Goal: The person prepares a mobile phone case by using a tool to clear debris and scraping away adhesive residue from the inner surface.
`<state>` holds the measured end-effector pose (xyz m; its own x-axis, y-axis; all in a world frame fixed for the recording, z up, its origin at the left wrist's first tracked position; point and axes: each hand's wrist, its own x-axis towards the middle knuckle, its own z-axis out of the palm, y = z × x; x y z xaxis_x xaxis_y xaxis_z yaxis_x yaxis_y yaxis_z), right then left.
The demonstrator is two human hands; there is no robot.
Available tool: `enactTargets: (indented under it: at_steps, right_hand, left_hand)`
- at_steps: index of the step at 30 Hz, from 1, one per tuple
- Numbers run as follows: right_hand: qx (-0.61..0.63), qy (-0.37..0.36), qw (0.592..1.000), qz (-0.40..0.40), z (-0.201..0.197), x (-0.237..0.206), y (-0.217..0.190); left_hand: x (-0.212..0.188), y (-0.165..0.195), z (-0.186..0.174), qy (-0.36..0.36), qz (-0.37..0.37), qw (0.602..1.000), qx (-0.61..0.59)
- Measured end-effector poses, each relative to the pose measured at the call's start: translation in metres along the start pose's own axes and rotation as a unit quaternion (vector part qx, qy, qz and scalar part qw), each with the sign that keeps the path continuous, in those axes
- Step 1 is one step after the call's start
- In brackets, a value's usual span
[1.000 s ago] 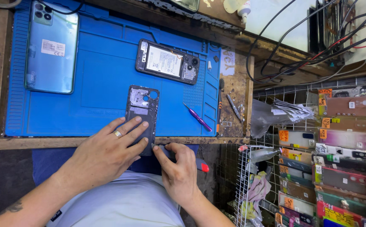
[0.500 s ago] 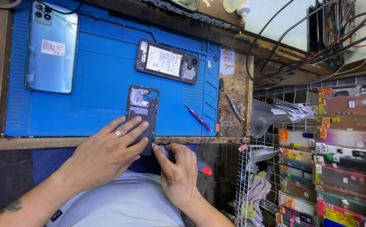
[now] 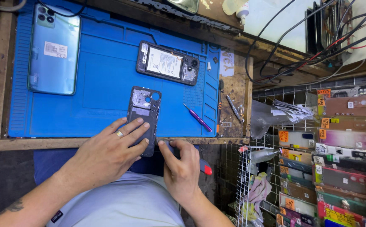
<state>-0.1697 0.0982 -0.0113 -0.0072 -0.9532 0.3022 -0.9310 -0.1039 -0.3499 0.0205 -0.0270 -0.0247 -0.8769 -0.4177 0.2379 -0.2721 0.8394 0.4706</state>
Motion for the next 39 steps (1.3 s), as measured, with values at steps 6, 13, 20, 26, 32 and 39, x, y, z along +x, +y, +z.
enactTargets:
  at_steps: [6, 13, 20, 26, 32, 39]
  right_hand:
    - [0.028, -0.064, 0.998, 0.004, -0.0021, -0.0064, -0.0032]
    - [0.009, -0.047, 0.999, 0.011, 0.0011, -0.0024, -0.0002]
    - [0.000, -0.019, 1.000, 0.016, 0.0019, 0.0011, 0.0037]
    - [0.040, -0.054, 0.998, 0.016, -0.0004, -0.0062, -0.0026]
    - [0.026, -0.057, 0.998, 0.019, 0.0013, -0.0017, -0.0021]
    - [0.008, -0.040, 0.999, 0.019, 0.0033, 0.0029, -0.0032]
  left_hand:
    - [0.0008, -0.0026, 0.0015, -0.002, -0.003, 1.000, -0.003]
    - [0.0020, -0.0043, 0.0016, -0.008, 0.002, 1.000, 0.000]
    - [0.0013, -0.0025, 0.0020, -0.009, -0.001, 1.000, -0.014]
    - [-0.0005, -0.0050, 0.0020, -0.006, -0.002, 1.000, -0.018]
    - [0.0005, -0.0045, 0.0030, -0.004, -0.003, 1.000, -0.017]
    - [0.0003, -0.0037, 0.0017, -0.001, -0.002, 1.000, -0.024]
